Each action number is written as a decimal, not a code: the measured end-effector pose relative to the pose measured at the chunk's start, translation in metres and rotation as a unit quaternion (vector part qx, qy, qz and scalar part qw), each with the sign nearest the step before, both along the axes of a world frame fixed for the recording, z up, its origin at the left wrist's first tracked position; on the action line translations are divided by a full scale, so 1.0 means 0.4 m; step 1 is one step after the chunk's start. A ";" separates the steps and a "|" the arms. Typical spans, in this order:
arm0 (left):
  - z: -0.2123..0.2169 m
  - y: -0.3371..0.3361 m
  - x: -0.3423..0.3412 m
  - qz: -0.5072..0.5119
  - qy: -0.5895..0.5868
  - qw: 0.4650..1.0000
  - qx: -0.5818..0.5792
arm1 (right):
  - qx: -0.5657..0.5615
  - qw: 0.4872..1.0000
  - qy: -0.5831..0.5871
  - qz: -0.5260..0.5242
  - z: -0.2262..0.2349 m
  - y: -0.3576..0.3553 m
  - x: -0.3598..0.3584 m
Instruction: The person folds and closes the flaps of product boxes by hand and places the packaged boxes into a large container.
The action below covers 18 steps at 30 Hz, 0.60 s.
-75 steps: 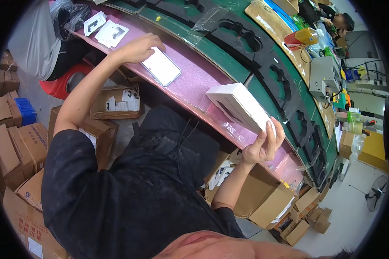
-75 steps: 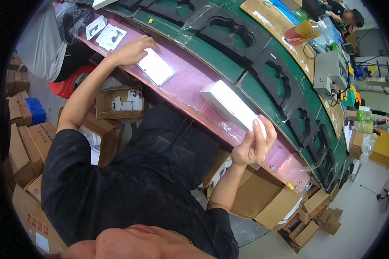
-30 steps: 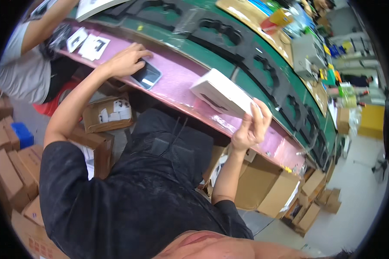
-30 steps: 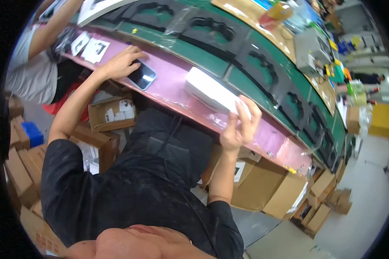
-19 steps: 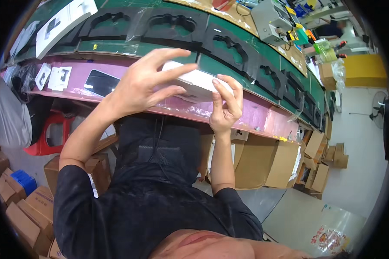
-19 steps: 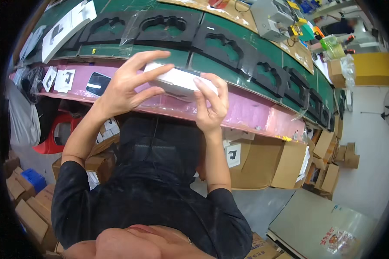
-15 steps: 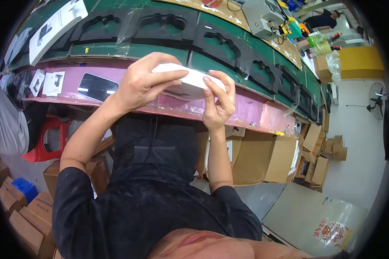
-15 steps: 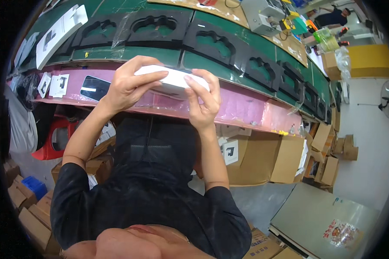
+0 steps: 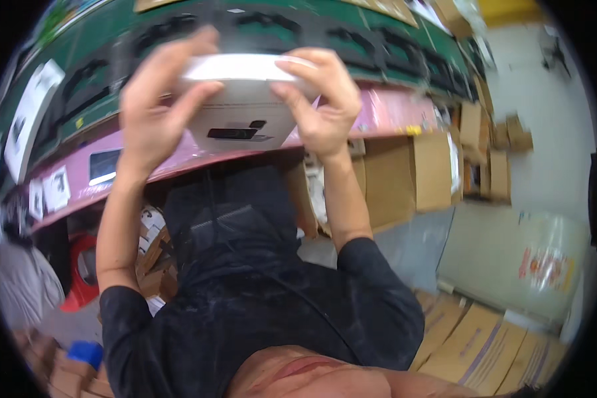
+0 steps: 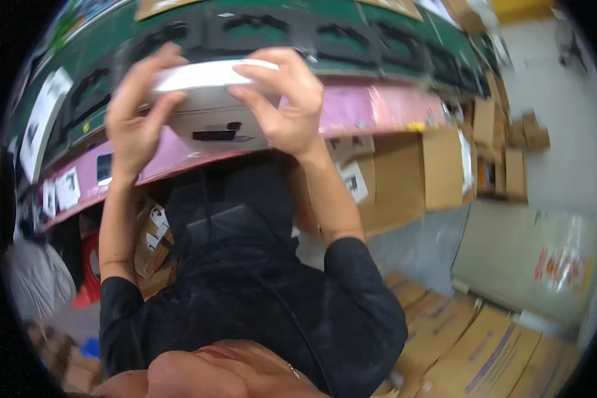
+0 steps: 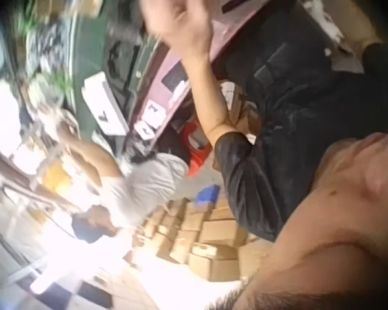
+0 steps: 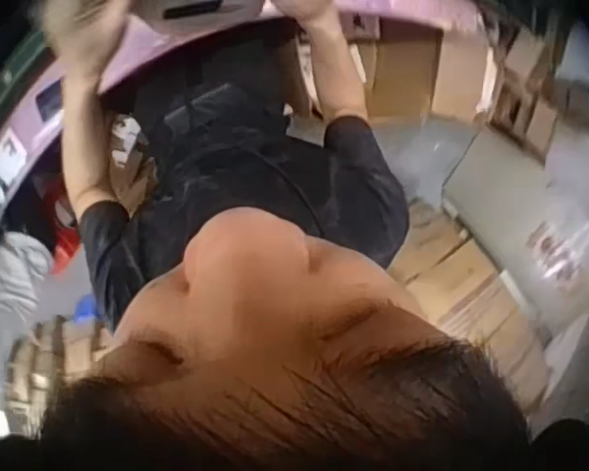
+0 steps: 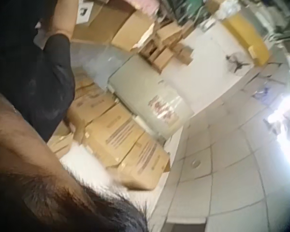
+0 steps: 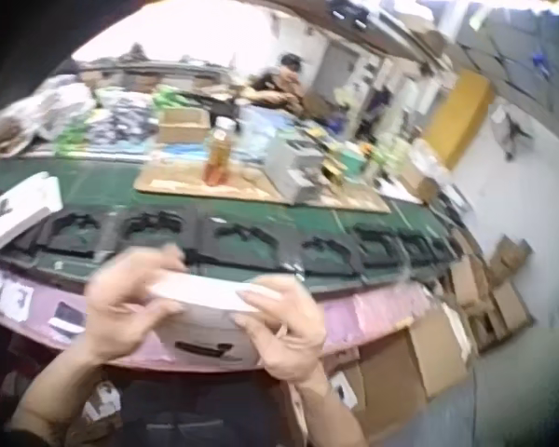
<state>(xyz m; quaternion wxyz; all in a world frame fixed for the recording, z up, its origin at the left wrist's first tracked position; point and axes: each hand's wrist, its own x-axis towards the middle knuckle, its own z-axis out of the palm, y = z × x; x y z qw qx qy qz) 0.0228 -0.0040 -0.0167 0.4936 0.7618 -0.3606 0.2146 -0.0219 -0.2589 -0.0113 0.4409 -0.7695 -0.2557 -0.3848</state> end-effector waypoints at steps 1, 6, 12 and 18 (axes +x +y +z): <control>0.022 -0.009 -0.005 -0.041 0.027 0.997 -0.057 | -0.007 1.000 -0.022 -0.017 0.041 -0.029 -0.028; 0.045 -0.046 -0.005 -0.098 -0.025 0.993 -0.058 | 0.296 0.917 0.000 -0.269 0.083 -0.350 -0.283; -0.066 -0.041 -0.069 -0.075 0.110 0.991 -0.014 | 0.539 0.732 0.137 -0.394 -0.257 -0.724 -0.701; -0.093 -0.006 -0.109 -0.032 0.186 0.982 0.012 | 0.632 0.497 0.216 -0.554 -0.749 -0.758 -0.792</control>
